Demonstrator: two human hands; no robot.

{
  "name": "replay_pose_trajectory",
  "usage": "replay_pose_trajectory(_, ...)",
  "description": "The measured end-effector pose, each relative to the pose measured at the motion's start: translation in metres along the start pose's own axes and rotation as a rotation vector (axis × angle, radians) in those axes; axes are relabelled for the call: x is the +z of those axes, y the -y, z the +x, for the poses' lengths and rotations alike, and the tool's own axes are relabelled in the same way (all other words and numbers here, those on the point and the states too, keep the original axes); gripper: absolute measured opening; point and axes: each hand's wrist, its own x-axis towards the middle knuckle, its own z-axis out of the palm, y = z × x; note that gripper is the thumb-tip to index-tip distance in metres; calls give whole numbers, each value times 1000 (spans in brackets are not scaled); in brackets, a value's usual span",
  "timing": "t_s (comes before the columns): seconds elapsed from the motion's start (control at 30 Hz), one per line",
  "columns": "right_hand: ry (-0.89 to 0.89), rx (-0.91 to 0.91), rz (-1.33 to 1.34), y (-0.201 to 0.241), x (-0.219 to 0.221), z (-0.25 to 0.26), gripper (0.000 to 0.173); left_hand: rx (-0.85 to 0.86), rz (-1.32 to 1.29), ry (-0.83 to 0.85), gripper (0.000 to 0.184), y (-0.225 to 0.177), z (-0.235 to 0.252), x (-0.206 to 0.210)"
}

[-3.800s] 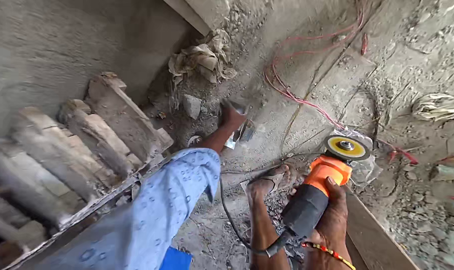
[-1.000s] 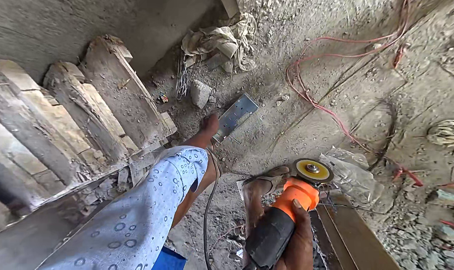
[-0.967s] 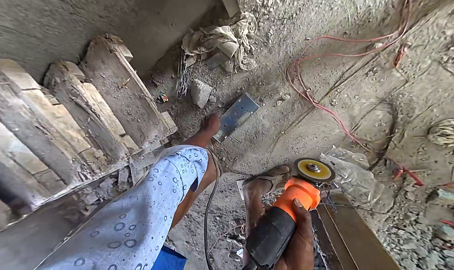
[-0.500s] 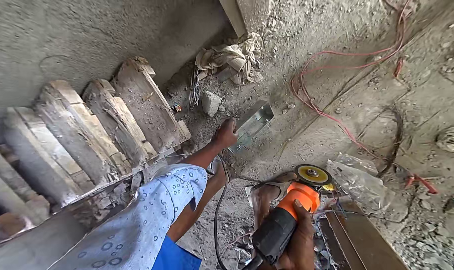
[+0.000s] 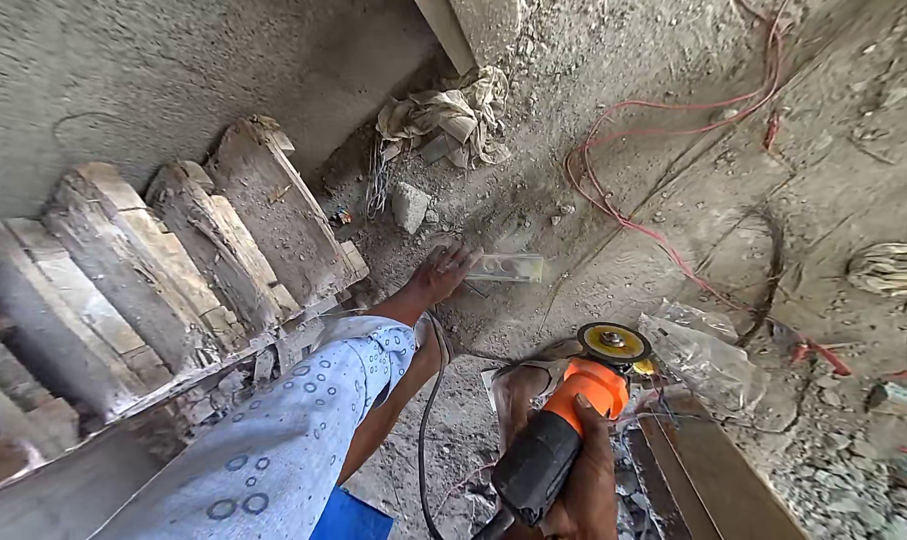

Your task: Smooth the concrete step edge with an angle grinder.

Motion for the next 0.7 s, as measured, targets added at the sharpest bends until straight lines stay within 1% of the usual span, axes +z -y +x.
replay_pose_trajectory(0.07,-15,8,-5,1,-1,1,34,-146,-83,148,66,-5,4,5)
replay_pose_trajectory(0.13,-21,7,-15,2,-1,1,35,-255,-136,223,66,-10,6,9)
replay_pose_trajectory(0.2,-25,9,-22,2,0,2,36,-319,-157,259,64,-12,8,8)
replay_pose_trajectory(0.3,-58,2,-36,3,3,1,34,-312,-188,272,61,-15,11,-1)
replay_pose_trajectory(0.4,-44,0,-23,3,2,1,34,-270,-206,243,63,-12,13,0)
replay_pose_trajectory(0.47,-36,-3,-26,4,2,1,35,-203,-204,228,60,-12,12,5)
replay_pose_trajectory(0.57,-48,-4,-36,5,4,1,36,-80,-173,229,48,-19,6,10)
replay_pose_trajectory(0.63,-41,-19,-41,5,5,1,36,-85,-133,214,49,-25,3,14)
replay_pose_trajectory(0.67,-34,-32,-45,6,6,2,36,-114,-119,196,51,-27,1,16)
replay_pose_trajectory(0.7,-28,-44,-49,6,6,3,35,-157,-120,193,59,-30,-1,14)
